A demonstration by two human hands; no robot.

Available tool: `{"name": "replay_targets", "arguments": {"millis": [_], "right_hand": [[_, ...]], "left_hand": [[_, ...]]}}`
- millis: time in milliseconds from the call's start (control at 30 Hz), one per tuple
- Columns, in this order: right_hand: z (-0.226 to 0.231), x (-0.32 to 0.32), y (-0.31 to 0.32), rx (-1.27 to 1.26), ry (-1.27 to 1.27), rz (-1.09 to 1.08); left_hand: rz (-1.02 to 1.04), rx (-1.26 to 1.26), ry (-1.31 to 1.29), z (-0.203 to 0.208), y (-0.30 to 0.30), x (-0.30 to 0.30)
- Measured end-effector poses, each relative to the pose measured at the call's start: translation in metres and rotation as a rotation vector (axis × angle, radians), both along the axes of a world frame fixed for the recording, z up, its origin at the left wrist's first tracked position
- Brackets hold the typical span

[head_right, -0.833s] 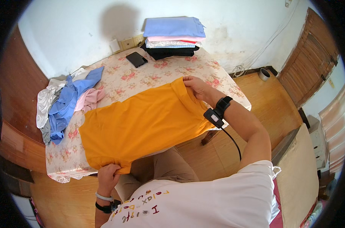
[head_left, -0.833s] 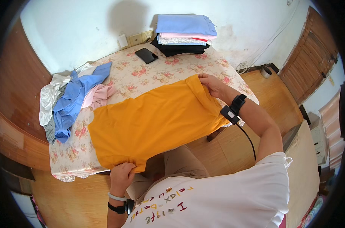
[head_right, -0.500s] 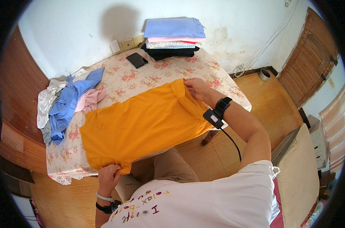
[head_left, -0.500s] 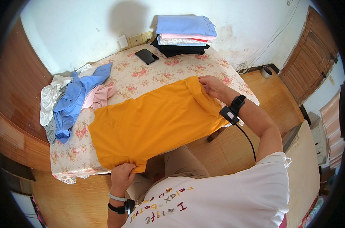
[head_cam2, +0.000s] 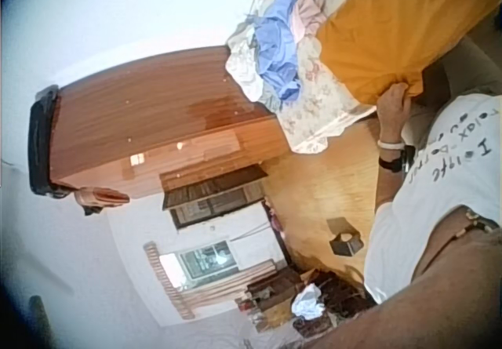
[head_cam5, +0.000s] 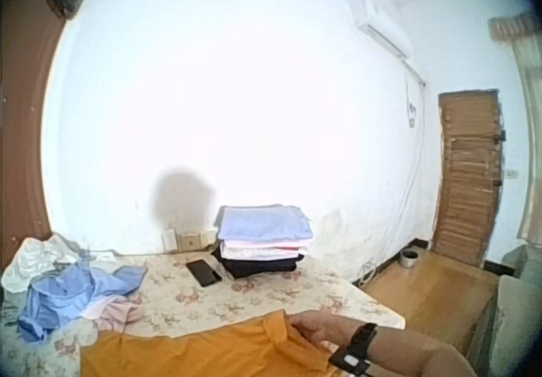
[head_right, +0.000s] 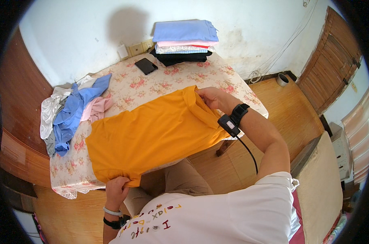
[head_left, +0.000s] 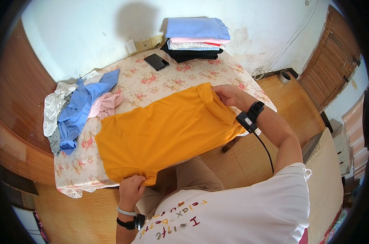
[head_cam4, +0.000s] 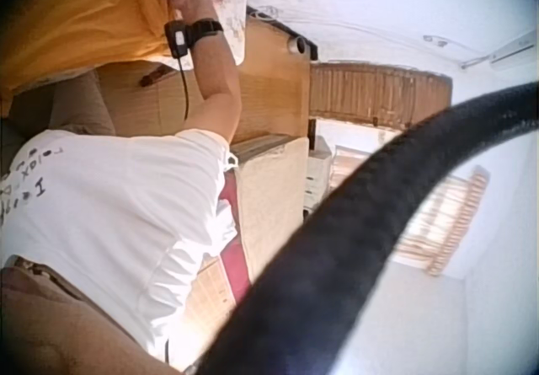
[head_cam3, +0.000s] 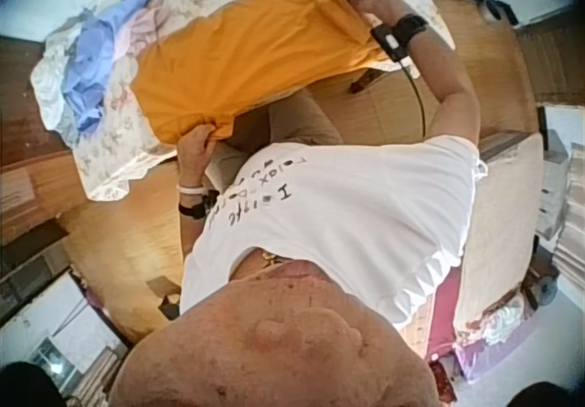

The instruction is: Folding a yellow t-shirt on a bed.

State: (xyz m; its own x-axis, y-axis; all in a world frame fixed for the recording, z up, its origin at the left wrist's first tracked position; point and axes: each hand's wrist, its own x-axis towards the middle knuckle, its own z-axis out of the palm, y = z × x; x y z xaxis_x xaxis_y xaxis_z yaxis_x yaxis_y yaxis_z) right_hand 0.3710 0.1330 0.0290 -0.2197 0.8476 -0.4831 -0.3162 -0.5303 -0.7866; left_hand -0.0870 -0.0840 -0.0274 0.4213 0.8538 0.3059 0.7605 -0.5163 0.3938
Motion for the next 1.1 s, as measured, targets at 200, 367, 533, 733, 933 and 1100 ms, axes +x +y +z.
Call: {"name": "replay_targets", "arguments": {"millis": [200, 367, 533, 733, 933, 1100], "right_hand": [[-0.007, 0.005, 0.009, 0.267, -0.309, -0.178], [-0.016, 0.024, 0.009, 0.406, -0.765, -0.275], [-0.007, 0.035, -0.009, 0.330, -0.840, -0.320], [-0.020, 0.043, -0.037, 0.402, -0.946, -0.145], [-0.008, 0.038, -0.091, 0.462, -1.059, 0.119], [-0.011, 0.044, -0.112, 0.504, -1.029, 0.114]], "left_hand": [[-0.002, 0.018, -0.008, 0.003, -0.002, 0.002], [0.010, 0.050, 0.005, 0.000, -0.002, 0.001], [0.007, 0.030, -0.012, -0.001, -0.002, 0.000], [0.003, 0.033, -0.009, -0.001, -0.001, -0.001], [0.000, 0.026, -0.047, -0.001, -0.001, 0.000], [0.000, 0.018, -0.025, -0.001, 0.000, 0.001]]}}
